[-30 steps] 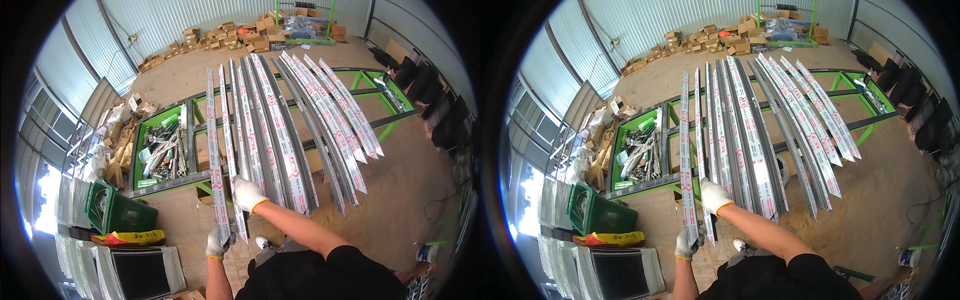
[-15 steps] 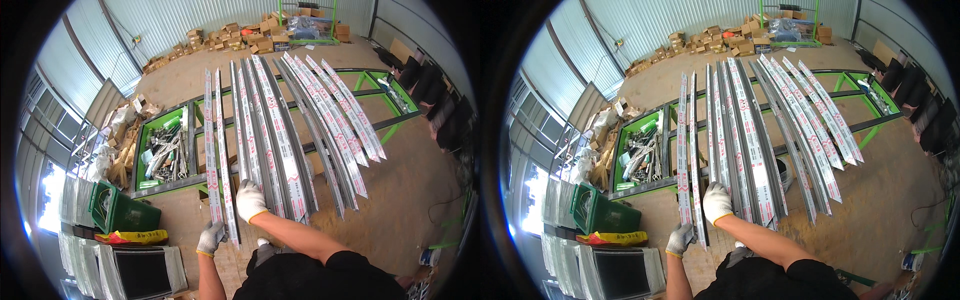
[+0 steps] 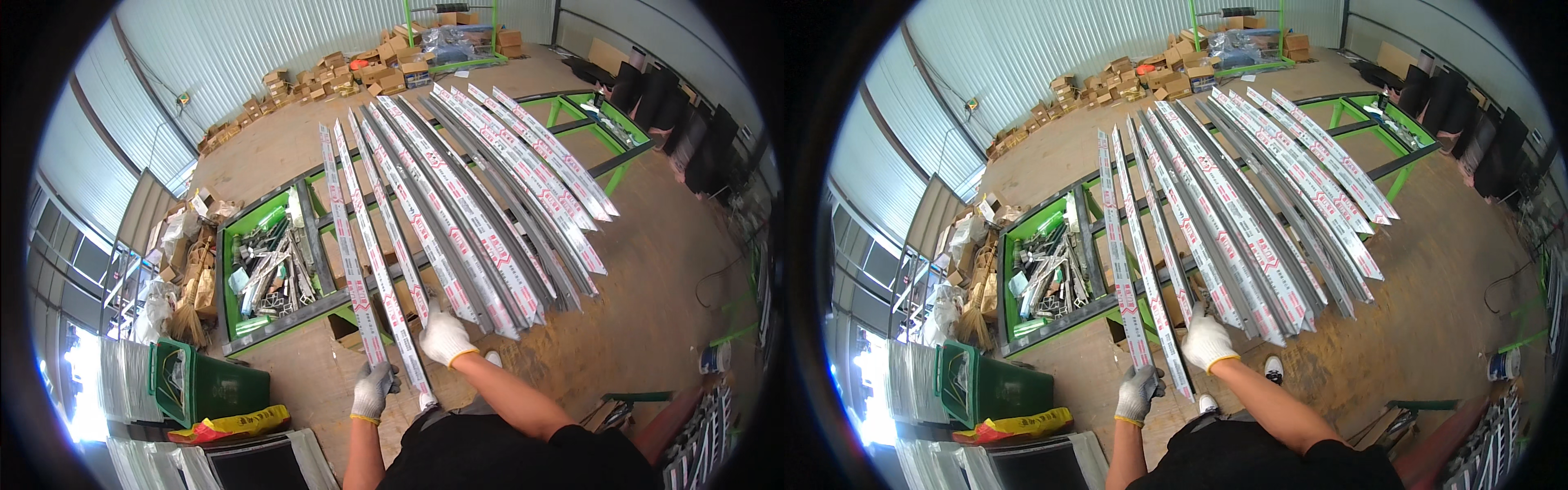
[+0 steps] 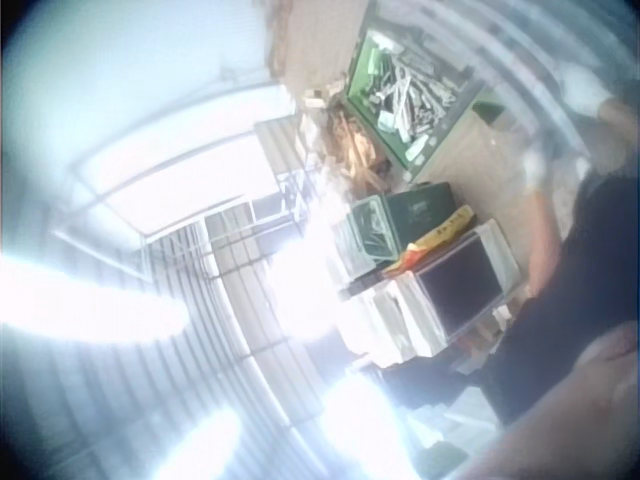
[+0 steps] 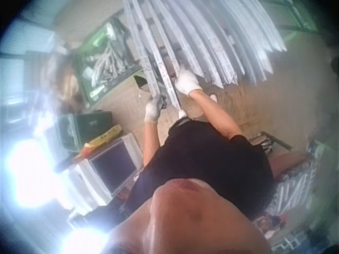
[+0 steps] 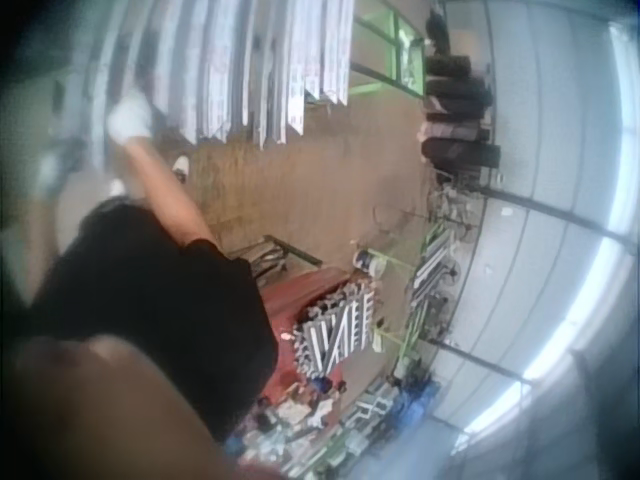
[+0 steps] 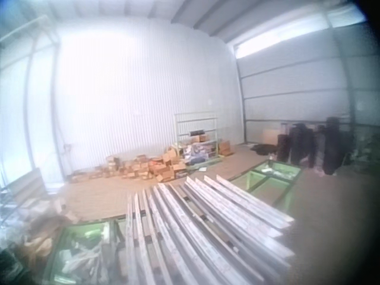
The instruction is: The person picks up long metal profiles from a red workbench and stacks them on a green metal rack. They repeatedly lift, carry, and place the profiles in neat rows, occasionally adjusting alignment. The person wears gloves and handles the profiles by hand without using tools.
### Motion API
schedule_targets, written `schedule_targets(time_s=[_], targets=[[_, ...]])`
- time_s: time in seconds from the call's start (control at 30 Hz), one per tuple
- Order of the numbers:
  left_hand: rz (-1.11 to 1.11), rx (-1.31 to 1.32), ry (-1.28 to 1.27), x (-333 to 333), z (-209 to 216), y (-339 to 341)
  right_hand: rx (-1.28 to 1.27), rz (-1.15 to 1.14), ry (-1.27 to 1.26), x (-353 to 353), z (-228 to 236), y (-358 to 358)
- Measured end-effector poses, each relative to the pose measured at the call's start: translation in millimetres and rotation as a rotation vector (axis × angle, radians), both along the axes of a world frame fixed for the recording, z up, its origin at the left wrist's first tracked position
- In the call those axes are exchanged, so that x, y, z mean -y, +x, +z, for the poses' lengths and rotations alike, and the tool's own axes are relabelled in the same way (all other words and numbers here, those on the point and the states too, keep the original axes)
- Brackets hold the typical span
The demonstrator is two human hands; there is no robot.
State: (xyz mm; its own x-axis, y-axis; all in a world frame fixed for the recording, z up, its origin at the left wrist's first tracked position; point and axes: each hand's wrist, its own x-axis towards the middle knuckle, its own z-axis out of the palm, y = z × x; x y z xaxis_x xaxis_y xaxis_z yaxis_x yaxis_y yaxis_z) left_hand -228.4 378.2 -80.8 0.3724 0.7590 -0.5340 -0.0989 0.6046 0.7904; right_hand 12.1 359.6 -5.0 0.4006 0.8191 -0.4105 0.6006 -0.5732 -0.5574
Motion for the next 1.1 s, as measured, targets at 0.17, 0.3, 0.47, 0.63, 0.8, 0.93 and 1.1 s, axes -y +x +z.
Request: schedule_targets(time_s=[0.17, 0.3, 0.47, 0.63, 0.8, 0.93, 1.1], targets=[[-0.050, 0.010, -0.008, -8.3, 1.8, -6.2, -0.181, 0.001, 0.216, 23.6, -20.8, -12.5], [-0.170, -0.149, 0.106, -13.4, 11.6, -16.3, -0.124, -0.052, 0.093, 30.7, -13.0, -14.5], [-0.254, -0.276, 0.171, -6.5, 43.5, -46.5, 0.082, -0.142, 0.189, 39.0, 31.7, -19.6], [-0.336, -0.546, 0.360, 14.2, 92.2, -84.2, 0.279, 0.236, 0.433, 4.7, 81.5, -46.1], [-0.449, -0.853, 0.772, 23.9, 119.0, -128.5, 0.865, 0.551, 1.234, -76.7, 122.9, -58.6], [-0.329, -0.934, 1.013, 7.5, 112.4, -195.1, 1.348, 0.648, 0.698, -101.3, 149.1, 19.9], [-0.242, -1.194, 1.762, -88.5, 133.1, -319.6, 1.279, 0.338, 0.786, 14.3, 184.5, 190.3]])
